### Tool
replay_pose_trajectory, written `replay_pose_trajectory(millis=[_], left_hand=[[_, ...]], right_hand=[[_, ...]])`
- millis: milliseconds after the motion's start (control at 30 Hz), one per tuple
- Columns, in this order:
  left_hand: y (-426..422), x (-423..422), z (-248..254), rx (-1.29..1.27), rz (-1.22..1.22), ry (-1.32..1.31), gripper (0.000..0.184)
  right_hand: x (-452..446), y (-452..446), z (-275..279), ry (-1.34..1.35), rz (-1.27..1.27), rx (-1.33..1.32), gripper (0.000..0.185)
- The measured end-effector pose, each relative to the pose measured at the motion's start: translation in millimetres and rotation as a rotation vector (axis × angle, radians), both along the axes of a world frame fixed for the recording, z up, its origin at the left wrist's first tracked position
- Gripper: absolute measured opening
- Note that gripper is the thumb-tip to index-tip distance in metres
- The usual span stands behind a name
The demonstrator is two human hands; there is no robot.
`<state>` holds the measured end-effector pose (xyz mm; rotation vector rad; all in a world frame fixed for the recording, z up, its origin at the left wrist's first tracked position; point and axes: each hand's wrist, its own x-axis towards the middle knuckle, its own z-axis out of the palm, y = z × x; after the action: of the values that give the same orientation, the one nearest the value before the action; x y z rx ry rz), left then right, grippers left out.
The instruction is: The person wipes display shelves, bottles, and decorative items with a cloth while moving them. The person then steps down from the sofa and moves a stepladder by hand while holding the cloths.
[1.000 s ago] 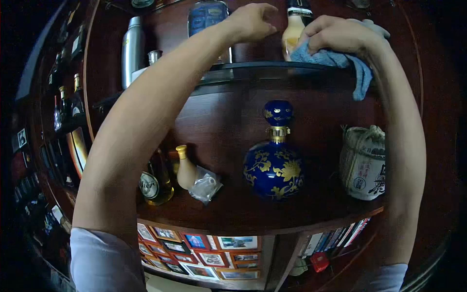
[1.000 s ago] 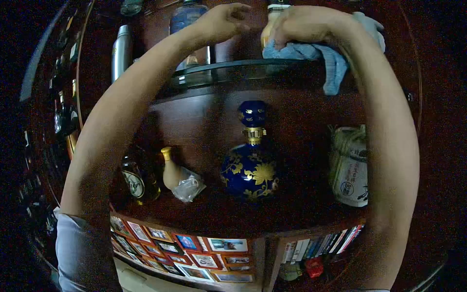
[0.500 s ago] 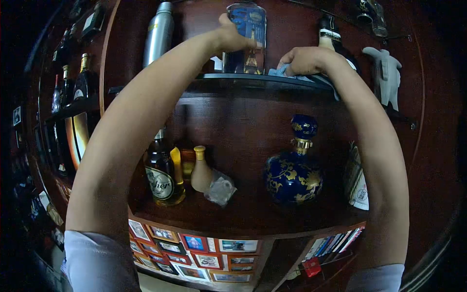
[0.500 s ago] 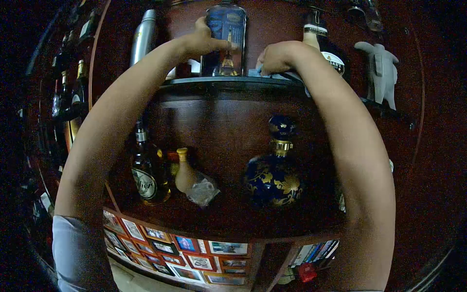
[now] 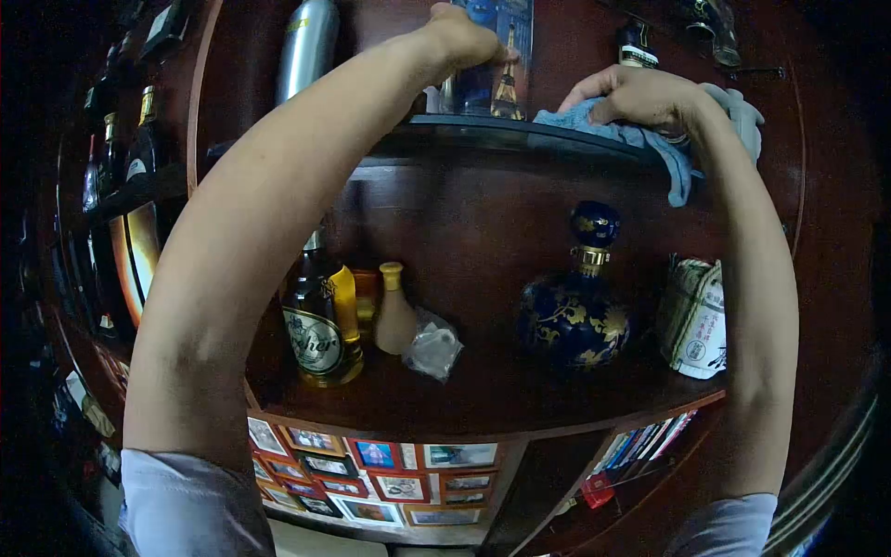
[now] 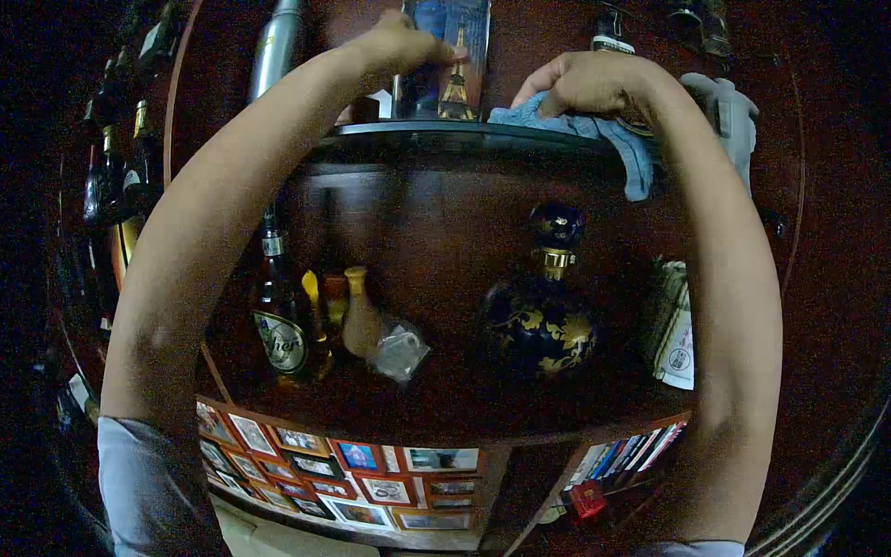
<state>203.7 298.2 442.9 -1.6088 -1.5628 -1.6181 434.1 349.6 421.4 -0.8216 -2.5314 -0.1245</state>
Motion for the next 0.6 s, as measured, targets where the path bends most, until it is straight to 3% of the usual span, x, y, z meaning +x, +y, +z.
replay_pose_trajectory(millis=[33, 200, 333, 467, 600], left_hand=[[-7.7, 6.2, -4.5, 0.050, 0.018, -0.029, 0.077], [-37.5, 15.0, -28.8, 0.294, -0.150, 0.144, 0.091], [-33.3, 16.9, -11.1, 0.176, 0.010, 0.056, 0.087], [-30.8, 15.9, -8.2, 0.173, 0.029, 0.070, 0.087], [-39.3, 19.2, -9.6, 0.133, -0.051, 0.061, 0.089]], right_hand=[[-1.2, 1.4, 1.7, 0.005, -0.065, 0.001, 0.038], [-34.2, 17.4, 3.6, -0.134, -0.274, 0.260, 0.037], [-59.4, 3.0, 4.3, -0.343, -0.377, 0.310, 0.038], [-50.4, -20.8, -3.0, -0.234, -0.283, 0.186, 0.039], [-33.1, -5.7, -3.2, -0.086, -0.007, 0.169, 0.042]])
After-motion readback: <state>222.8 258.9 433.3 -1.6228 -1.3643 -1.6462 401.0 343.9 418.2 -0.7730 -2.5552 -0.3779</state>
